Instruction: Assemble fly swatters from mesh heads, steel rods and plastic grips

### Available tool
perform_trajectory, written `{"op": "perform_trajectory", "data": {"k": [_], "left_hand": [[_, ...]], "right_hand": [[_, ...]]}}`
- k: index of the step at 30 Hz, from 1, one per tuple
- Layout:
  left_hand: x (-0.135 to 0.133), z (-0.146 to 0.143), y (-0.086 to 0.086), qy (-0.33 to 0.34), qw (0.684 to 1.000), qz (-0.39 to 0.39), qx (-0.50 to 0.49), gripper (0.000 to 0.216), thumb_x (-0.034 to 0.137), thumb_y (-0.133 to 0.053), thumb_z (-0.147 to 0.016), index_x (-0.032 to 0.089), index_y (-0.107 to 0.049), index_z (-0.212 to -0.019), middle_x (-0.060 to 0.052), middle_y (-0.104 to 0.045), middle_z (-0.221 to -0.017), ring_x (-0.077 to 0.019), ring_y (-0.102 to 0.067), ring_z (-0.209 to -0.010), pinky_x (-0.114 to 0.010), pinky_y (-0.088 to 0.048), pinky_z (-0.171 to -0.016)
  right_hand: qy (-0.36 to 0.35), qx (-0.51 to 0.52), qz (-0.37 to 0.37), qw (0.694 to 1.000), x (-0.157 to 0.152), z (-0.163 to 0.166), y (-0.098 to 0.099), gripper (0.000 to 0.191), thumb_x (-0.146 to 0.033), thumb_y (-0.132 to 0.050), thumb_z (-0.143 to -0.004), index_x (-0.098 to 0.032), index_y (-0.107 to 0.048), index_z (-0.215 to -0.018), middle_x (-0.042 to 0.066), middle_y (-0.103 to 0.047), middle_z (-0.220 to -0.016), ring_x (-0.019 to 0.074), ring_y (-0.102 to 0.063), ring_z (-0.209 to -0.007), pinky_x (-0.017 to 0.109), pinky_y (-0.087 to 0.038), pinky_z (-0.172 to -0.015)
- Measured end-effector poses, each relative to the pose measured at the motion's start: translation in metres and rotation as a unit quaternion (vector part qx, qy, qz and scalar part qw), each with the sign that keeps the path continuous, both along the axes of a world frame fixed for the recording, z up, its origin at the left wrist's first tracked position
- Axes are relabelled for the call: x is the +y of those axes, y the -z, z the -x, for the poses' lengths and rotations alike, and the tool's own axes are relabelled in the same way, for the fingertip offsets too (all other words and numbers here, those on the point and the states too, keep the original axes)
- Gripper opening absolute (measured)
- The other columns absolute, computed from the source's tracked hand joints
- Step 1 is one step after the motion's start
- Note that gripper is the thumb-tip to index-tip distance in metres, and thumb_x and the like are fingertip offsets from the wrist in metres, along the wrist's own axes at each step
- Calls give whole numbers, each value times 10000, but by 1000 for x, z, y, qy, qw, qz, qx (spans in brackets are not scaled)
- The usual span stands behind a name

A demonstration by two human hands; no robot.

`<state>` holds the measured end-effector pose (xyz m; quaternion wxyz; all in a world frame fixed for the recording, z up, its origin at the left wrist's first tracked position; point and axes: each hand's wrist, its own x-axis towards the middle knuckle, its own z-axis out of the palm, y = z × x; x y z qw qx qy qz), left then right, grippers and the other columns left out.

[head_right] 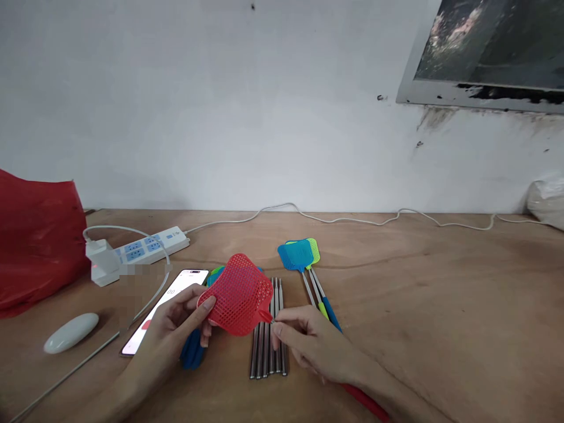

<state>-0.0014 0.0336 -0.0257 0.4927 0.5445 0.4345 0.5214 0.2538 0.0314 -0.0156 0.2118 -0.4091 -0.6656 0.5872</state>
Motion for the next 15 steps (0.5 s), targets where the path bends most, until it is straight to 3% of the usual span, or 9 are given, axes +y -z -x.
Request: {"op": "perform_trajectory", "data": {"k": [5,8,11,15], "left_hand": [[-1,-3,3,-20,1000,19,-8,324,465,-751,-851,180,-611,-784,55,-586,-552,-84,-517,-402,-167,-468,-386],[-3,-5,2,-21,999,34,-17,328,457,-783,-815,180,-612,-777,52,-590,-560,-94,-527,-405,-185,-494,-384],[-4,-6,0,-23,999,39,-27,329,460,-787,-811,175,-624,-784,53,-582,-565,-93,-522,-413,-184,-489,-382],[-4,-6,-2,-15,998,24,-47,299,445,-764,-853,169,-651,-821,49,-589,-597,-91,-539,-466,-172,-490,-433]], "right_hand": [[28,-89,-203,975,-3,3,-4,391,-386,-471,-983,-219,-387,-639,-76,-295,-544,99,-268,-507,250,-210,-489],[27,-145,-255,956,-3,2,-7,375,-320,-476,-978,-218,-338,-645,-78,-262,-547,106,-243,-517,277,-198,-521],[16,-106,-222,969,-4,3,-10,379,-363,-446,-991,-219,-348,-654,-69,-287,-588,112,-267,-551,276,-207,-530],[3,4,-57,998,-6,4,-10,413,-513,-429,-987,-229,-428,-687,-89,-341,-503,97,-279,-455,250,-226,-462]]}}
